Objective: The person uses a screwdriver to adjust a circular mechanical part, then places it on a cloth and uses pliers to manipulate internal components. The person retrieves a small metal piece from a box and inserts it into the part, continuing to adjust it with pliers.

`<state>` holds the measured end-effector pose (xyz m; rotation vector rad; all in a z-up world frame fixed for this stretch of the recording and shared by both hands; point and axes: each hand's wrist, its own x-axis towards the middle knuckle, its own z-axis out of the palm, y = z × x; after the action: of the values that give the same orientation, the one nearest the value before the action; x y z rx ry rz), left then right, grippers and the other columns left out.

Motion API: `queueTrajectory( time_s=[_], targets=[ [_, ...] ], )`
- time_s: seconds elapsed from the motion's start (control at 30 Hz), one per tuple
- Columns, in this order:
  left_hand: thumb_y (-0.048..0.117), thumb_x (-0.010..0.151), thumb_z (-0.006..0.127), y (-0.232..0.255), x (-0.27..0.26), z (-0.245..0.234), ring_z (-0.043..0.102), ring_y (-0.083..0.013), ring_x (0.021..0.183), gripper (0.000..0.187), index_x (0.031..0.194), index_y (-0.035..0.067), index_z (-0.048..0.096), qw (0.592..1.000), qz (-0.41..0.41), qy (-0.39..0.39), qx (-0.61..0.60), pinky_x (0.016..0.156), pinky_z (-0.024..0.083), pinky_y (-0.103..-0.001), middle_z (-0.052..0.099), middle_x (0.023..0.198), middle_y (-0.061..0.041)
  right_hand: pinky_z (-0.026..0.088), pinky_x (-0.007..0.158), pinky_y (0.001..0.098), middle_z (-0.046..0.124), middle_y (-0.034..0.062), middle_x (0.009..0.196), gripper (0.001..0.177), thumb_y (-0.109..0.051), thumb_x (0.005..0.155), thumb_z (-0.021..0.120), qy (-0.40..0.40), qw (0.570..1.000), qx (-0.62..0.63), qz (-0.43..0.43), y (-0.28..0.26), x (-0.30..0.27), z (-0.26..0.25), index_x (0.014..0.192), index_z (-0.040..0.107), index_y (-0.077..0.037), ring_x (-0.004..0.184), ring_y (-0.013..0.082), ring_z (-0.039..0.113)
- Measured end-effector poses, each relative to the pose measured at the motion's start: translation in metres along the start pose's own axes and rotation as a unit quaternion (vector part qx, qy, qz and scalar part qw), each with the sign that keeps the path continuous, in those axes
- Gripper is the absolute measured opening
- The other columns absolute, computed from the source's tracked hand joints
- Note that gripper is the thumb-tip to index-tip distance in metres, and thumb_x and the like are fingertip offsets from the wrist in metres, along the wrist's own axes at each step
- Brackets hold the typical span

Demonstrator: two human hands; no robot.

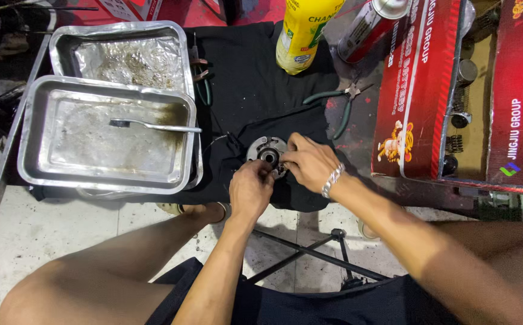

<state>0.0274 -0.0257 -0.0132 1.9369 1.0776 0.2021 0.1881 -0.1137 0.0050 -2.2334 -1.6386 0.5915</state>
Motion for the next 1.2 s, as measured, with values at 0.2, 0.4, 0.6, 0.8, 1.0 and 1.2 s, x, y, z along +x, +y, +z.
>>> queueTrajectory(
  time_s=[0.2, 0.4, 0.6, 0.8, 1.0, 1.2],
  targets=[
    [0.012, 0.078, 0.078, 0.000, -0.003, -0.002, 0.070, -0.0335, 0.089, 0.020, 0.098, 0.008, 0.076, 0.999, 0.042, 0.021, 0.001, 0.078, 0.054, -0.045, 0.073, 0.096, -0.011, 0.055, 0.083, 0.0475, 0.067, 0.0110, 0.106, 0.029, -0.009, 0.082, 0.070, -0.021, 0.999, -0.023, 0.037, 0.008, 0.026, 0.000, 0.110, 0.072, -0.013, 0.098, 0.0353, 0.067],
    [0.013, 0.077, 0.078, 0.009, -0.003, -0.013, 0.063, -0.0350, 0.103, 0.028, 0.103, 0.006, 0.070, 0.992, 0.079, 0.097, 0.026, 0.082, 0.052, -0.047, 0.063, 0.106, -0.012, 0.052, 0.088, 0.0525, 0.066, 0.0201, 0.110, 0.040, -0.018, 0.085, 0.076, 0.183, 0.945, -0.025, 0.269, 0.062, 0.009, 0.014, 0.117, 0.058, -0.003, 0.104, 0.0422, 0.065],
    [0.016, 0.081, 0.077, 0.015, -0.004, -0.013, 0.062, -0.0320, 0.106, 0.025, 0.104, 0.009, 0.070, 0.998, 0.026, 0.047, 0.018, 0.086, 0.053, -0.046, 0.062, 0.107, -0.009, 0.050, 0.091, 0.0547, 0.062, 0.0257, 0.112, 0.064, -0.026, 0.080, 0.083, 0.198, 0.903, -0.014, 0.381, 0.111, 0.024, 0.001, 0.123, 0.046, 0.004, 0.107, 0.0469, 0.062],
    [0.015, 0.079, 0.078, 0.010, 0.001, -0.014, 0.060, -0.0356, 0.105, 0.023, 0.099, 0.008, 0.070, 0.989, 0.052, 0.135, 0.043, 0.086, 0.051, -0.047, 0.062, 0.108, -0.013, 0.053, 0.085, 0.0488, 0.069, 0.0147, 0.098, 0.030, -0.017, 0.089, 0.073, 0.251, 0.937, 0.078, 0.231, 0.038, 0.025, -0.007, 0.114, 0.061, -0.004, 0.096, 0.0374, 0.069],
    [0.023, 0.086, 0.075, 0.007, 0.015, -0.031, 0.062, -0.0355, 0.104, 0.021, 0.100, 0.008, 0.070, 0.990, -0.008, 0.132, 0.051, 0.088, 0.051, -0.048, 0.066, 0.104, -0.012, 0.059, 0.080, 0.0358, 0.076, 0.0143, 0.099, 0.019, -0.012, 0.089, 0.071, 0.257, 0.945, 0.195, 0.052, -0.021, 0.090, 0.009, 0.106, 0.074, -0.004, 0.091, 0.0281, 0.076],
    [0.024, 0.078, 0.078, 0.016, 0.000, -0.041, 0.065, -0.0395, 0.104, 0.032, 0.104, 0.008, 0.070, 0.997, -0.032, 0.009, 0.071, 0.087, 0.053, -0.049, 0.068, 0.110, -0.018, 0.058, 0.088, 0.0433, 0.076, 0.0188, 0.097, 0.033, -0.024, 0.075, 0.082, 0.148, 0.962, 0.138, 0.185, -0.059, 0.225, 0.052, 0.100, 0.076, -0.004, 0.096, 0.0364, 0.073]
  ],
)
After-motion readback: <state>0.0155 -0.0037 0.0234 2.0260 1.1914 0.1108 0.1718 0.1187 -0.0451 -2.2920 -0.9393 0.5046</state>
